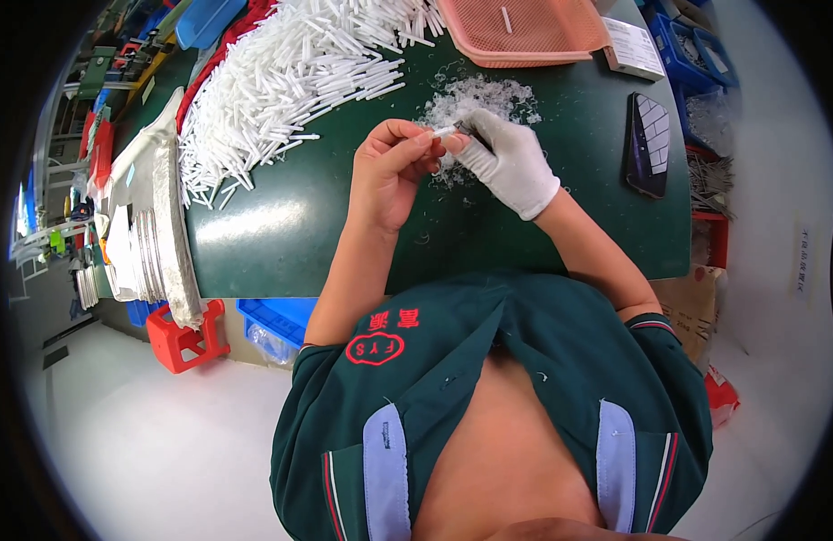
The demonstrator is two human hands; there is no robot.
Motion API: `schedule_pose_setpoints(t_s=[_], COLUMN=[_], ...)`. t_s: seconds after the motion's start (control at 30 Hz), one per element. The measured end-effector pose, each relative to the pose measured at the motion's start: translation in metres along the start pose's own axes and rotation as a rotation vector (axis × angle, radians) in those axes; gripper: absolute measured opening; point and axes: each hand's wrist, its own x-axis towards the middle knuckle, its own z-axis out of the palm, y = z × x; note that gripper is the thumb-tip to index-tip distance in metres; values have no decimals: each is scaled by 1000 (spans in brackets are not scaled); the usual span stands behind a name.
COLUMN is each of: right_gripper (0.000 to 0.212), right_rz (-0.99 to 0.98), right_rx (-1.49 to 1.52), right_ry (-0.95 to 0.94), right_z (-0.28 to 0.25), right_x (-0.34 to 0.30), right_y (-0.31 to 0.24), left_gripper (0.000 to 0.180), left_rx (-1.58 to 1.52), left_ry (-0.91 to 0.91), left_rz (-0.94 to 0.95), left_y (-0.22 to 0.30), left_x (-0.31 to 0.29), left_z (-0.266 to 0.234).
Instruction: The person empties a basket of plastic tubes into a bin below, places the empty basket on the table, and trims plastic tubes one by one using a small blade before placing each finished tube into the basket.
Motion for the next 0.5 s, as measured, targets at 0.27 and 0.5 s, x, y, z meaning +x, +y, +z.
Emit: schedule_pose_setpoints(t_s=[0.27,0.5], right_gripper=[28,30], right_rz=[-41,-29], right_rx=[13,-26], right_ry=[58,44], right_z=[2,0], right_x=[0,0], right_y=[3,1], left_gripper=[7,6], left_rx=[-32,-53], left_ry=[-3,-17], left_rz=[-21,-16], left_y=[-2,-3], left_x=[-1,-2], left_z=[2,3])
